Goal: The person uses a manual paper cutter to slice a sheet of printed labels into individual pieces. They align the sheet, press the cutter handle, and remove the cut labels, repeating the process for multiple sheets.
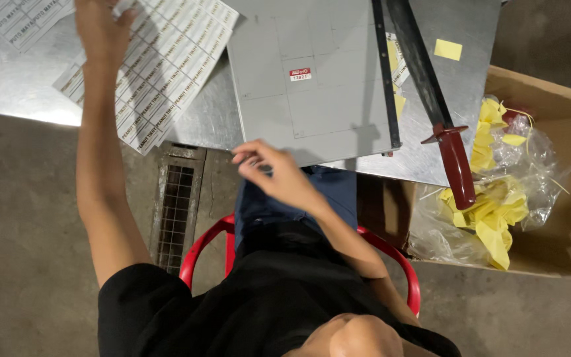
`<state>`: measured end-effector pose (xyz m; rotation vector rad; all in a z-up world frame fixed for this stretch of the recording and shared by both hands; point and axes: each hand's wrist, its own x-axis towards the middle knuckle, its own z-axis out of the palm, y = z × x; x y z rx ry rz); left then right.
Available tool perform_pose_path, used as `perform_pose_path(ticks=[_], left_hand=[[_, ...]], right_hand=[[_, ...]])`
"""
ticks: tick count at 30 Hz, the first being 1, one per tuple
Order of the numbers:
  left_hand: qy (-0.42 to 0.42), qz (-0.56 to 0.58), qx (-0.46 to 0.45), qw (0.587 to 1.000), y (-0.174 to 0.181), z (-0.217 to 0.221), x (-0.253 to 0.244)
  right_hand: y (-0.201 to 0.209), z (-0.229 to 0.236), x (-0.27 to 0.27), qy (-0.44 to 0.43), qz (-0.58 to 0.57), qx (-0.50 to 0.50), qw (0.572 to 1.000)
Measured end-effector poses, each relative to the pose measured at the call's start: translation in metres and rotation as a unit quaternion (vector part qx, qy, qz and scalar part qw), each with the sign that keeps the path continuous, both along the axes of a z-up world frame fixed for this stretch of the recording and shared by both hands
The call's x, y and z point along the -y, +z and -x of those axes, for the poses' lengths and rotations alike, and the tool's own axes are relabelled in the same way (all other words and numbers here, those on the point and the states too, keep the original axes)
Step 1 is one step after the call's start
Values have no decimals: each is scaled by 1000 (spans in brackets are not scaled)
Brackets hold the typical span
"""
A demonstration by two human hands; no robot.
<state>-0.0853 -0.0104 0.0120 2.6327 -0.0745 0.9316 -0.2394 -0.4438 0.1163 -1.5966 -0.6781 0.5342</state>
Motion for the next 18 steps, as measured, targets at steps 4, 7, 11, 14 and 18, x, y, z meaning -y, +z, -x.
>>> perform_pose_path(ticks=[4,7,11,14,18], left_hand=[[35,66,12,997,8,10,-1],[49,92,-1,995,16,19,1],[97,124,-74,985,27,21,-9],[131,51,-127,982,33,8,-18],[48,25,-162,985,34,-26,3]], right_hand=[[3,-20,24,-67,2,16,998],[11,-21,40,-101,17,25,994],[45,-5,75,-136,65,111,982],[96,16,122,-222,125,225,940],[178,30,173,-361,286,380,802]])
